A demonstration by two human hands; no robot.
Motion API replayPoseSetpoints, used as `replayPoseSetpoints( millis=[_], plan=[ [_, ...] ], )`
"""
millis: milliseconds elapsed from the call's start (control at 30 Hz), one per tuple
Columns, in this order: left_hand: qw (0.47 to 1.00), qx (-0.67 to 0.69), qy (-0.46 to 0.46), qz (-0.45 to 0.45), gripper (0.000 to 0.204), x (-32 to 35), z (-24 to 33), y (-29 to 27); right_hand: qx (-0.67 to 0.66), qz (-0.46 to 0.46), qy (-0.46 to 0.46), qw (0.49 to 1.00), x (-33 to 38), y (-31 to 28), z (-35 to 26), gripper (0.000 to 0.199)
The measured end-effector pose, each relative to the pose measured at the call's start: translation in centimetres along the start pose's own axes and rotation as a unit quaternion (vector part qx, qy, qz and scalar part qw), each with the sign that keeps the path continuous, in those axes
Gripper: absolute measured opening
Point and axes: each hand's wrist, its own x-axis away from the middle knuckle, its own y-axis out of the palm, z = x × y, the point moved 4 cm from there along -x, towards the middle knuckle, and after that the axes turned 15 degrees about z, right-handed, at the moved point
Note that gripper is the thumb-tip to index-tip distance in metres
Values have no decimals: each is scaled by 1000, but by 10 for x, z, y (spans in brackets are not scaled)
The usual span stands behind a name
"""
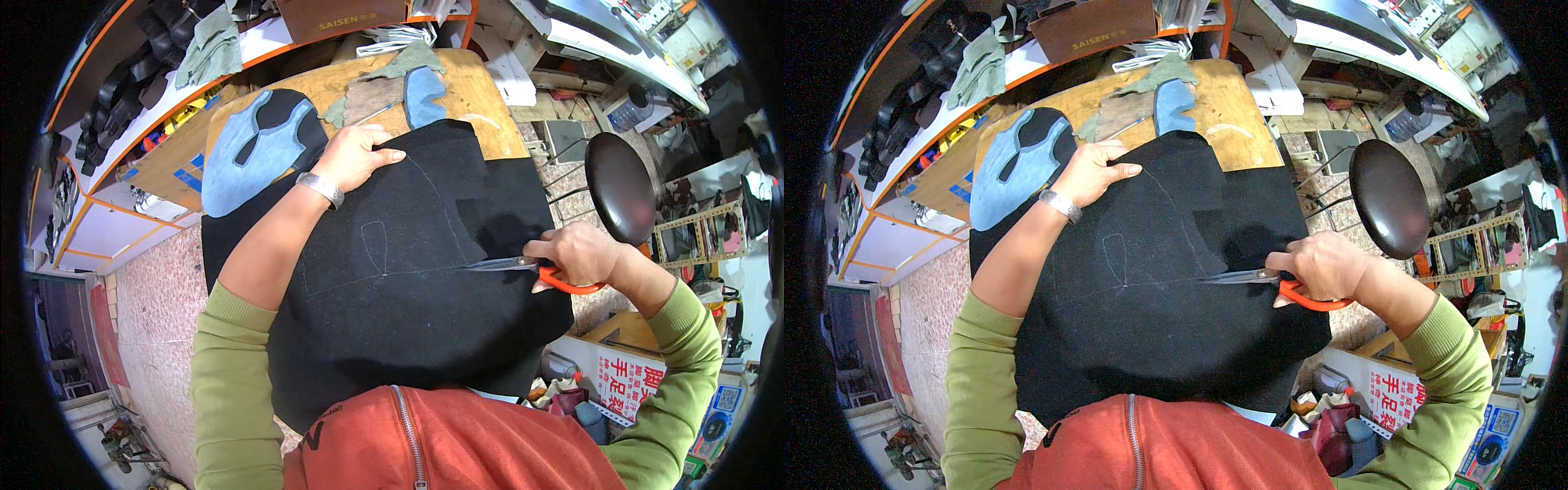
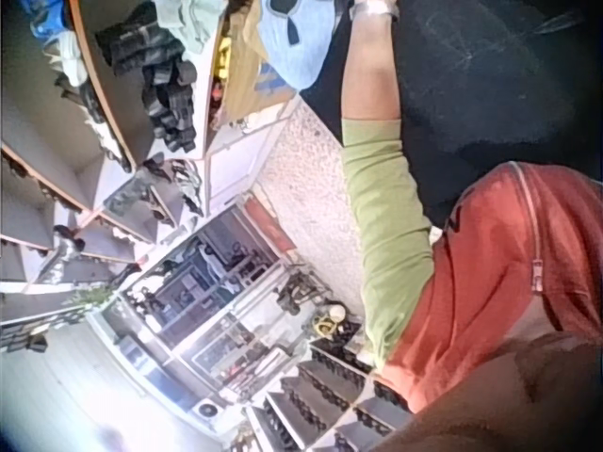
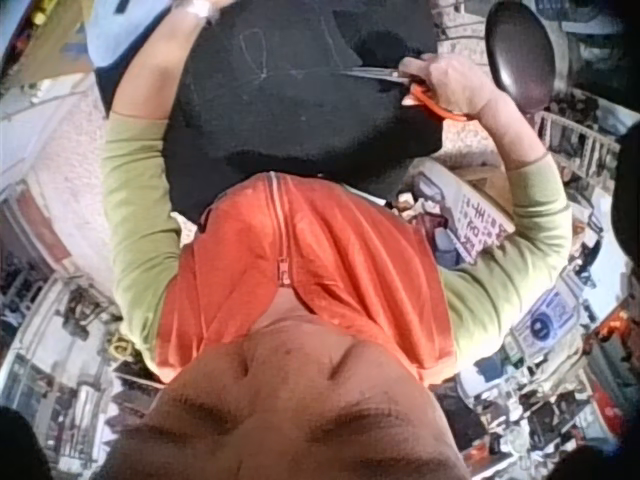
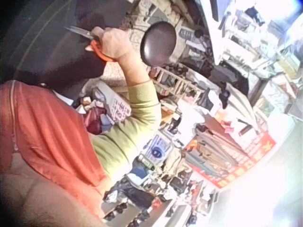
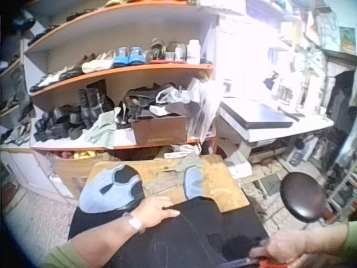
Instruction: The person traces a pattern onto black fabric using a pen, then cuts the fabric along the marked lines with scissors. They repeat the process with a smaller pattern piece, cutting and setting aside the resulting fabric pieces.
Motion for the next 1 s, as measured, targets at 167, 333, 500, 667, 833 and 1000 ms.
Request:
replayPoseSetpoints(
  millis=[167, 333, 500, 667, 833, 1000],
  plan=[
    [1000, 8, -25, -13, 38, 0, 4, -4, -14, 64, -23, 998, -17, 17, -16, 48],
    [1000, 13, -23, -15, 38, -1, 4, -5, -26, 47, -24, 998, -23, 21, -16, 48],
    [1000, 19, -11, 1, 38, -2, 0, -4, -43, 39, -18, 998, -18, 14, -16, 46],
    [998, -7, -37, -48, 27, -6, 4, -6, -18, 26, -23, 999, -20, 8, -18, 48],
    [999, 37, 17, -10, 40, -5, -4, -3, -19, 38, -54, 998, -44, 9, -35, 51],
    [999, 33, 22, -13, 37, -6, 2, -6, -29, 20, -56, 998, -59, 20, -38, 52]
  ],
)
